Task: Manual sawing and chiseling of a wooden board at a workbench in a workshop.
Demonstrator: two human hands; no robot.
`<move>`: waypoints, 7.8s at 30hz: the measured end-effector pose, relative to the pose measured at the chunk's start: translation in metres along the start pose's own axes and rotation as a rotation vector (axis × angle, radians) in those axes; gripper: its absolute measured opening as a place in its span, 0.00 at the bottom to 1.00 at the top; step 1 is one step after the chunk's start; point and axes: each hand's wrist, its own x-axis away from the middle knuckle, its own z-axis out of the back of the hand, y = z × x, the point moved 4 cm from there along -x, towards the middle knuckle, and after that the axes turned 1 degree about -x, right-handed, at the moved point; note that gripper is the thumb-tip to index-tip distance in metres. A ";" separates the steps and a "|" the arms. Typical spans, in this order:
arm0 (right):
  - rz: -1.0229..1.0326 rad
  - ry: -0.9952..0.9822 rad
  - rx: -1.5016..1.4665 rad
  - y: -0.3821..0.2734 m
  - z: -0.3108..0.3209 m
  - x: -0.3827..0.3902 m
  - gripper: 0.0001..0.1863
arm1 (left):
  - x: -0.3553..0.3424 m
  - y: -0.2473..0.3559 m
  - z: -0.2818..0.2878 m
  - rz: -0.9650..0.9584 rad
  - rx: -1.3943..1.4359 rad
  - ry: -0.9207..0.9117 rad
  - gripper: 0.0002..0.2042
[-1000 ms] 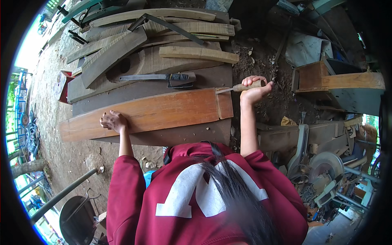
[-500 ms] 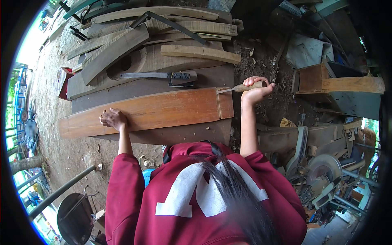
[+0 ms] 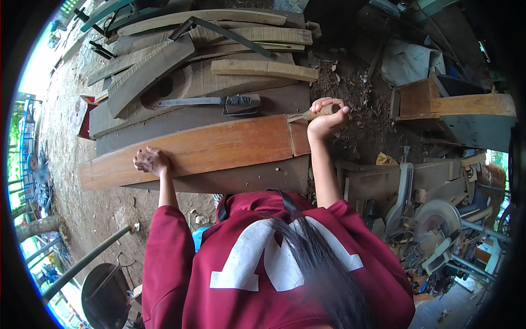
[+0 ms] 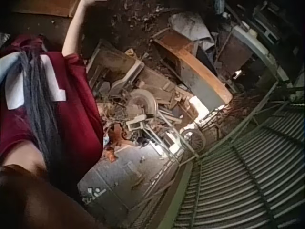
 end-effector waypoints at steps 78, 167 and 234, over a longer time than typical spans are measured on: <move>0.069 -0.332 0.264 0.003 -0.023 0.006 0.10 | 0.126 0.280 0.149 -0.693 1.049 -1.695 0.50; 0.195 -0.361 0.389 -0.001 -0.026 0.018 0.11 | 0.143 0.290 0.228 -1.115 0.559 -0.923 0.39; -0.009 -0.288 0.191 0.003 0.002 -0.014 0.08 | 0.149 0.086 0.103 -0.593 0.112 -1.161 0.41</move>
